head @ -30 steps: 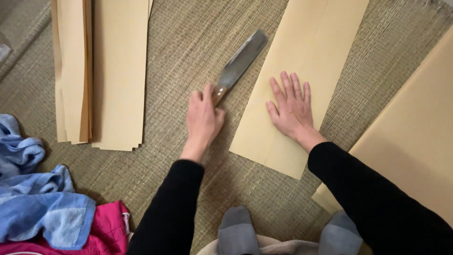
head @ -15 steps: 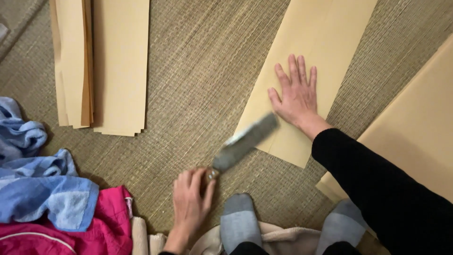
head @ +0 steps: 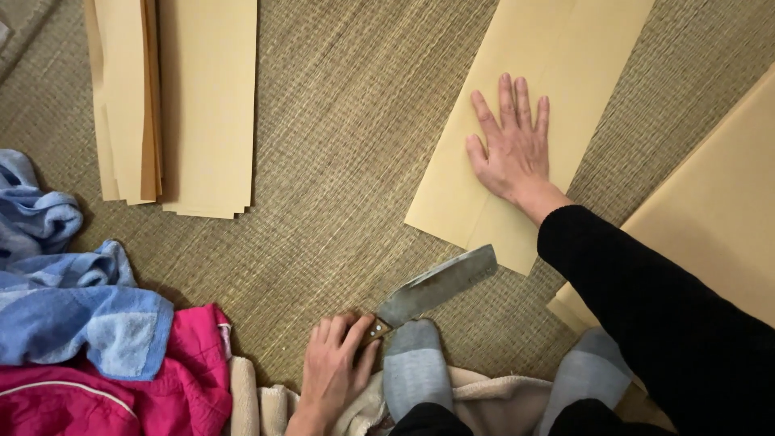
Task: Folding and cutting large sheets of brown paper into strips using a knife on a floor mat.
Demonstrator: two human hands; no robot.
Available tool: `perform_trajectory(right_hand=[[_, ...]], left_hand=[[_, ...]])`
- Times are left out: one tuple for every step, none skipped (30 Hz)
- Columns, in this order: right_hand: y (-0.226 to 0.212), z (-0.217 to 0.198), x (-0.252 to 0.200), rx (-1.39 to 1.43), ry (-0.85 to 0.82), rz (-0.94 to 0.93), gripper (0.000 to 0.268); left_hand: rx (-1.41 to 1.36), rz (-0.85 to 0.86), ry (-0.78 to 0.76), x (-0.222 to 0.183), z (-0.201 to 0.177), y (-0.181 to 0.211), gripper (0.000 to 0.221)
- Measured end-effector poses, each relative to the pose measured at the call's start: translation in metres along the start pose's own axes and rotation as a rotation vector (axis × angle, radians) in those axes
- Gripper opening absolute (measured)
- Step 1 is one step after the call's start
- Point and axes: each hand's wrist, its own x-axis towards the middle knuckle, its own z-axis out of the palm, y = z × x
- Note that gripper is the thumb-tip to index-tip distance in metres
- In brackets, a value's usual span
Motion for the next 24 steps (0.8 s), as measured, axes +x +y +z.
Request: perform_trajectory(right_hand=[[0.0, -0.001, -0.001, -0.001, -0.003, 0.0, 0.082], [-0.001, -0.002, -0.001, -0.001, -0.007, 0.008, 0.083], [-0.003, -0.002, -0.001, 0.001, -0.011, 0.014, 0.084], [-0.004, -0.002, 0.0, 0.002, -0.012, 0.012, 0.084], [-0.004, -0.003, 0.0, -0.009, -0.022, 0.017, 0.085], [-0.004, -0.003, 0.0, -0.021, -0.032, 0.021, 0.087], [-0.004, -0.004, -0.001, -0.022, -0.031, 0.019, 0.087], [-0.005, -0.004, -0.001, -0.013, -0.026, 0.015, 0.087], [-0.006, -0.005, -0.001, -0.004, -0.023, 0.009, 0.087], [-0.004, -0.004, -0.001, -0.004, -0.024, 0.006, 0.087], [-0.003, -0.002, 0.0, -0.012, -0.014, -0.002, 0.088], [-0.002, 0.0, 0.0, -0.02, -0.004, -0.011, 0.089], [-0.002, 0.0, 0.0, -0.017, -0.004, -0.016, 0.089], [-0.002, 0.001, 0.001, -0.028, -0.013, -0.006, 0.09], [-0.001, 0.001, 0.001, -0.039, -0.023, 0.003, 0.091], [-0.001, 0.001, 0.001, -0.038, -0.024, -0.002, 0.091], [-0.001, 0.001, 0.001, -0.043, -0.034, 0.002, 0.092], [0.0, 0.001, 0.001, -0.047, -0.043, 0.007, 0.093], [-0.001, 0.001, 0.001, -0.046, -0.045, 0.002, 0.093], [-0.001, 0.001, 0.001, -0.043, -0.044, 0.002, 0.094], [-0.001, 0.001, 0.001, -0.041, -0.043, 0.002, 0.095], [0.0, 0.001, 0.001, -0.04, -0.044, -0.002, 0.095], [0.001, 0.003, 0.001, -0.038, -0.037, -0.007, 0.094], [0.002, 0.004, 0.001, -0.037, -0.03, -0.012, 0.094]], left_hand=[[-0.002, -0.001, -0.001, 0.001, -0.001, 0.002, 0.043], [-0.025, -0.012, 0.004, 0.002, -0.003, 0.005, 0.043], [-0.046, -0.022, 0.01, 0.003, -0.005, 0.006, 0.043], [-0.045, -0.024, 0.01, 0.003, -0.004, 0.006, 0.043], [-0.048, -0.055, 0.012, 0.003, -0.002, 0.007, 0.045], [-0.051, -0.086, 0.015, 0.002, 0.0, 0.008, 0.047], [-0.051, -0.087, 0.017, 0.004, -0.001, 0.012, 0.047], [-0.043, -0.119, 0.033, 0.006, -0.002, 0.016, 0.047], [-0.035, -0.153, 0.048, 0.007, -0.003, 0.02, 0.047], [-0.035, -0.156, 0.049, 0.008, 0.003, 0.021, 0.047], [-0.034, -0.178, 0.06, 0.008, 0.009, 0.022, 0.049], [-0.034, -0.199, 0.071, 0.008, 0.015, 0.023, 0.051], [-0.031, -0.203, 0.073, 0.013, 0.011, 0.03, 0.051], [-0.052, -0.237, 0.093, 0.018, 0.008, 0.037, 0.05], [-0.074, -0.272, 0.114, 0.022, 0.004, 0.044, 0.049], [-0.073, -0.276, 0.116, 0.024, 0.008, 0.046, 0.049], [-0.063, -0.277, 0.153, 0.026, 0.011, 0.048, 0.048], [-0.054, -0.277, 0.19, 0.029, 0.014, 0.049, 0.048], [-0.052, -0.282, 0.191, 0.03, 0.015, 0.05, 0.048], [-0.056, -0.282, 0.197, 0.03, 0.016, 0.051, 0.048], [-0.061, -0.282, 0.202, 0.032, 0.017, 0.052, 0.048], [-0.06, -0.286, 0.203, 0.03, 0.02, 0.051, 0.048], [-0.048, -0.314, 0.183, 0.029, 0.024, 0.05, 0.048], [-0.037, -0.342, 0.164, 0.027, 0.028, 0.049, 0.048]])
